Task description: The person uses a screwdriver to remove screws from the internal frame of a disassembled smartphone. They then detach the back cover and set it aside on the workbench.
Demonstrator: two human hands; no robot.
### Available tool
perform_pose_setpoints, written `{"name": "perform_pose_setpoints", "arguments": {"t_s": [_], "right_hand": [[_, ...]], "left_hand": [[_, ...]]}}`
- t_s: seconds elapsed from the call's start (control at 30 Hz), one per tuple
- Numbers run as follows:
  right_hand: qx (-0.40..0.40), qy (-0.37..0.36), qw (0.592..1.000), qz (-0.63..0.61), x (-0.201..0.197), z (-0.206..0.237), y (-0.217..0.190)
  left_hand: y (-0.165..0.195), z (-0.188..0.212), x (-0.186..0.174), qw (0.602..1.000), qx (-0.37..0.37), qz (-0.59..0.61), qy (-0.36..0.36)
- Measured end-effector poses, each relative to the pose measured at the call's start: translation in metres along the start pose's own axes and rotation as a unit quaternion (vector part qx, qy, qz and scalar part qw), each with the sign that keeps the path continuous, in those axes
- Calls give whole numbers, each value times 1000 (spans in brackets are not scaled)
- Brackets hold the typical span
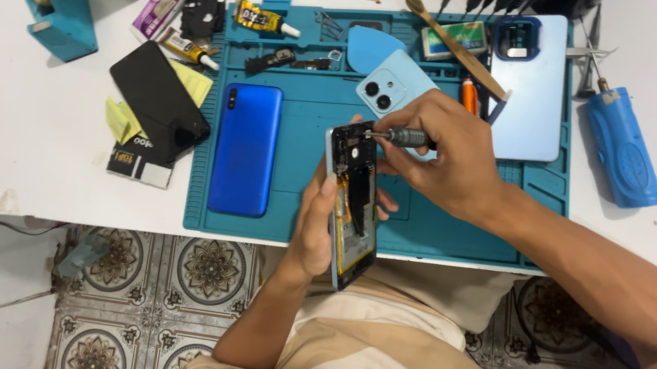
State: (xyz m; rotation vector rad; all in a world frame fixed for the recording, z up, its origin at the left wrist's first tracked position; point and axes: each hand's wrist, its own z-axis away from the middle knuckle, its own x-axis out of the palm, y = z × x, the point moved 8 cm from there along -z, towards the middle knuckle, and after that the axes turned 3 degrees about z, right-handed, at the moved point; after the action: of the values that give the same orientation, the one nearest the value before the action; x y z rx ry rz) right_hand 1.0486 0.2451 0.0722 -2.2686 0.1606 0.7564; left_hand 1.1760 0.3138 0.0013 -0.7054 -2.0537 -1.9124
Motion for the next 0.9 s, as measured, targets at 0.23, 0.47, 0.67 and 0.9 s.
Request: {"name": "perform_pose_setpoints", "arguments": {"t_s": [0.23, 0.47, 0.67, 0.9], "right_hand": [[34, -3, 999, 25, 8, 4, 5], [-6, 2, 1000, 28, 6, 3, -5], [14, 1, 999, 36, 9, 3, -5], [-5, -13, 999, 42, 10, 1, -9]], "left_hand": [[-1, 1, -3, 1000, 1, 2, -2], [-1, 2, -4, 1000, 2, 8, -8], [-1, 3, -7, 1000, -5, 6, -6], [2, 3, -6, 1000, -3, 0, -9]]}}
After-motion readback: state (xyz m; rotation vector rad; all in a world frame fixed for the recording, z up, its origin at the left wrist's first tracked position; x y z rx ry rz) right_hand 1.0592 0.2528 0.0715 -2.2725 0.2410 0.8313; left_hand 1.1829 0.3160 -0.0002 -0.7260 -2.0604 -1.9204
